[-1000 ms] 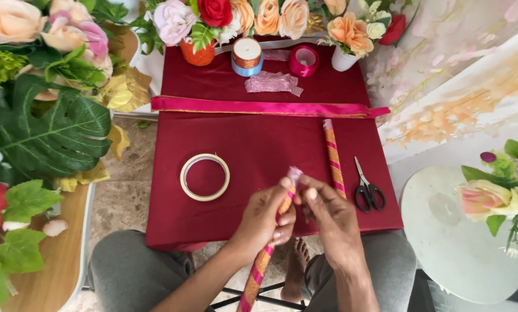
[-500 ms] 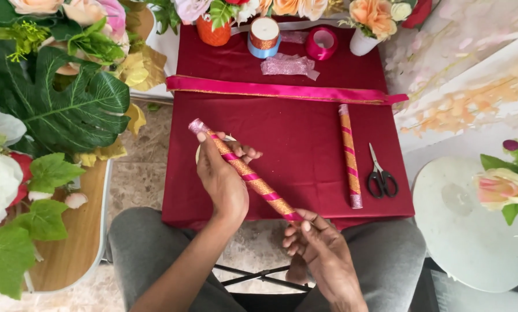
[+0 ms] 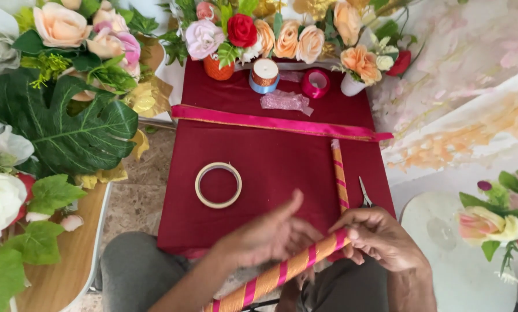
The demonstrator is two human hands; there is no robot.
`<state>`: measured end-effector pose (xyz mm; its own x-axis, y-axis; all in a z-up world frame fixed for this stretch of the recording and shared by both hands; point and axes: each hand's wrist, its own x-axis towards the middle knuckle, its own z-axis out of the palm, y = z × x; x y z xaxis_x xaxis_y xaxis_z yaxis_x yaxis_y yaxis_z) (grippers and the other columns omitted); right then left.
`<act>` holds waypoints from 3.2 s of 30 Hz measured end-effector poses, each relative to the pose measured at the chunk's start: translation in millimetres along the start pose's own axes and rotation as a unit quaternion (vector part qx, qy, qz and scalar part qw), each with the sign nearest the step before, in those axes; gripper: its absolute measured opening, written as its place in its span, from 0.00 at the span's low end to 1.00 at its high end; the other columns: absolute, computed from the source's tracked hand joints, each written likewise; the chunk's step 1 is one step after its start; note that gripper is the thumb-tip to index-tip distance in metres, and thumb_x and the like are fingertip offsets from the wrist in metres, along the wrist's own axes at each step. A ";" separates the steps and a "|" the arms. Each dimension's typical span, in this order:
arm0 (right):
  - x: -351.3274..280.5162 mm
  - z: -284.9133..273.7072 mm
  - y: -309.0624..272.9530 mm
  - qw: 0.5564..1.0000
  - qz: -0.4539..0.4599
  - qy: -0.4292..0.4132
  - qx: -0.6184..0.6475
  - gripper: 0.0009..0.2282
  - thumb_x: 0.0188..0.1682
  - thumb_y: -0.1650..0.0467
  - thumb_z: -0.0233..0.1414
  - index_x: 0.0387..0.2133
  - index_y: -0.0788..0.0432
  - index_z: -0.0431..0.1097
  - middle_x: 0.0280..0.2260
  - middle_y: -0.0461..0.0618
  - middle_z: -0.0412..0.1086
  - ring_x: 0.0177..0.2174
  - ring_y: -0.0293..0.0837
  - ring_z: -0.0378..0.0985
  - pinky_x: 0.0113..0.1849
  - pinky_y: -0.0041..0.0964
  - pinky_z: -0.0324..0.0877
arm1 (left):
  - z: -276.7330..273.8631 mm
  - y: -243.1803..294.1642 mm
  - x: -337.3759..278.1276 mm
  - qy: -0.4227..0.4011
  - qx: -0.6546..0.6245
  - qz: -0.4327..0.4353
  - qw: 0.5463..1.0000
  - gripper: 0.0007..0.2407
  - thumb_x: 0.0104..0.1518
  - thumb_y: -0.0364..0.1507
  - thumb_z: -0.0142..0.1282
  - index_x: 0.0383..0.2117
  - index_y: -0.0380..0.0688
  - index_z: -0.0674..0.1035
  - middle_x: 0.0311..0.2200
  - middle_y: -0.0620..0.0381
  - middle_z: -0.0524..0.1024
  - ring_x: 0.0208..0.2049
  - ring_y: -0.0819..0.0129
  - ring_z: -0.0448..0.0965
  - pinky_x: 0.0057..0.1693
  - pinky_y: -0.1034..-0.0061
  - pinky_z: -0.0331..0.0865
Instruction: The person wraps a stick with decorative gold and pink ribbon, using double-sided tape and shears to secure and trim the materials.
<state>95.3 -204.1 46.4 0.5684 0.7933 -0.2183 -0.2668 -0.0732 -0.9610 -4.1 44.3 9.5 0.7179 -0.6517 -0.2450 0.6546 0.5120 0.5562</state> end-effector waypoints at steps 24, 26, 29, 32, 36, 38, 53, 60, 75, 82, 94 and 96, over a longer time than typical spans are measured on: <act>313.0 -50.6 -18.6 0.759 -0.175 0.063 -0.624 0.06 0.52 0.67 0.56 0.35 0.57 0.78 0.37 0.52 0.78 0.36 0.54 0.72 0.35 0.52 0.65 | -13.2 39.0 -16.2 0.242 -0.189 0.129 0.943 0.19 0.66 0.45 0.50 0.35 0.38 0.77 0.12 0.60 0.64 0.06 0.79 0.55 0.17 0.83 0.47; 316.3 -54.0 -14.6 0.759 -0.164 0.065 -0.627 0.07 0.52 0.66 0.58 0.34 0.58 0.76 0.34 0.53 0.74 0.35 0.53 0.71 0.34 0.50 0.65 | -14.7 38.5 -15.3 0.243 -0.192 0.128 0.942 0.19 0.66 0.45 0.49 0.35 0.37 0.77 0.12 0.59 0.64 0.05 0.79 0.55 0.17 0.83 0.48; 319.6 -56.6 -11.6 0.761 -0.161 0.075 -0.624 0.08 0.50 0.66 0.62 0.34 0.59 0.76 0.32 0.54 0.71 0.33 0.52 0.71 0.34 0.48 0.65 | -14.2 39.0 -15.4 0.246 -0.190 0.123 0.942 0.19 0.67 0.44 0.49 0.36 0.36 0.77 0.12 0.58 0.65 0.05 0.78 0.55 0.16 0.83 0.48; 316.7 -51.0 -14.7 0.761 -0.161 0.092 -0.621 0.08 0.48 0.68 0.64 0.32 0.60 0.75 0.32 0.55 0.72 0.32 0.52 0.72 0.34 0.48 0.65 | -13.5 38.8 -14.6 0.253 -0.183 0.116 0.943 0.20 0.67 0.45 0.49 0.36 0.36 0.78 0.12 0.58 0.65 0.05 0.78 0.55 0.16 0.83 0.49; 316.3 -48.9 -16.7 0.758 -0.176 0.113 -0.618 0.07 0.42 0.72 0.67 0.25 0.58 0.75 0.28 0.50 0.75 0.30 0.50 0.72 0.33 0.47 0.63 | -12.4 38.6 -14.1 0.258 -0.181 0.115 0.942 0.20 0.67 0.45 0.49 0.36 0.37 0.78 0.13 0.58 0.65 0.05 0.78 0.55 0.17 0.83 0.48; 314.4 -45.1 -20.9 0.765 -0.172 0.104 -0.611 0.06 0.45 0.72 0.65 0.24 0.59 0.75 0.28 0.51 0.75 0.29 0.50 0.73 0.33 0.47 0.65 | -13.2 37.6 -12.7 0.257 -0.184 0.116 0.942 0.19 0.67 0.45 0.49 0.36 0.36 0.77 0.12 0.58 0.65 0.05 0.78 0.55 0.16 0.83 0.48; 309.3 -51.0 -21.2 0.659 -0.399 0.059 -0.635 0.03 0.48 0.77 0.66 0.33 0.66 0.81 0.33 0.56 0.80 0.33 0.52 0.82 0.37 0.46 0.76 | -10.6 40.4 -14.5 0.264 -0.180 0.112 0.941 0.20 0.67 0.45 0.49 0.36 0.36 0.78 0.12 0.58 0.64 0.05 0.79 0.55 0.16 0.84 0.47; 298.2 -45.4 -27.0 0.723 -0.418 0.111 -0.539 0.06 0.47 0.82 0.65 0.36 0.68 0.80 0.37 0.60 0.80 0.38 0.51 0.83 0.42 0.40 0.79 | -11.6 38.5 -14.0 0.243 -0.162 0.126 0.948 0.20 0.68 0.44 0.47 0.38 0.35 0.78 0.12 0.59 0.65 0.05 0.79 0.55 0.16 0.84 0.46; 148.1 22.9 -72.6 0.814 -0.278 0.309 -0.405 0.05 0.56 0.75 0.62 0.43 0.66 0.77 0.39 0.53 0.78 0.33 0.36 0.78 0.38 0.25 0.73 | 6.1 40.8 -24.8 0.273 0.017 0.157 0.949 0.22 0.65 0.48 0.43 0.36 0.38 0.78 0.13 0.59 0.61 0.09 0.73 0.64 0.20 0.81 0.62; 77.6 39.8 -33.5 0.944 -0.163 0.231 -0.170 0.04 0.48 0.78 0.58 0.35 0.62 0.76 0.26 0.56 0.79 0.25 0.45 0.83 0.36 0.35 0.82 | 10.8 43.8 -32.2 0.269 0.069 0.155 0.948 0.21 0.61 0.49 0.45 0.36 0.43 0.77 0.13 0.60 0.59 0.08 0.78 0.55 0.18 0.84 0.50; 69.9 42.8 -22.3 0.956 -0.081 0.200 -0.198 0.03 0.43 0.76 0.64 0.30 0.63 0.81 0.27 0.48 0.80 0.28 0.34 0.76 0.33 0.25 0.72 | 7.1 38.0 -21.0 0.305 0.101 0.156 0.934 0.12 0.63 0.41 0.53 0.34 0.45 0.79 0.18 0.62 0.64 0.20 0.81 0.65 0.26 0.87 0.58; 71.3 43.4 -19.7 0.965 -0.099 0.174 -0.169 0.05 0.42 0.78 0.63 0.31 0.65 0.80 0.29 0.52 0.82 0.27 0.37 0.80 0.32 0.26 0.76 | 11.4 43.0 -26.0 0.287 0.117 0.152 0.939 0.20 0.61 0.47 0.46 0.36 0.41 0.79 0.16 0.56 0.66 0.10 0.77 0.59 0.18 0.85 0.52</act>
<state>107.3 -119.8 57.2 0.8245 0.5657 -0.0116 0.1104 -0.1810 -0.9773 2.7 76.8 48.8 0.9166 -0.0518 -0.3964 0.3764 0.4457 0.8122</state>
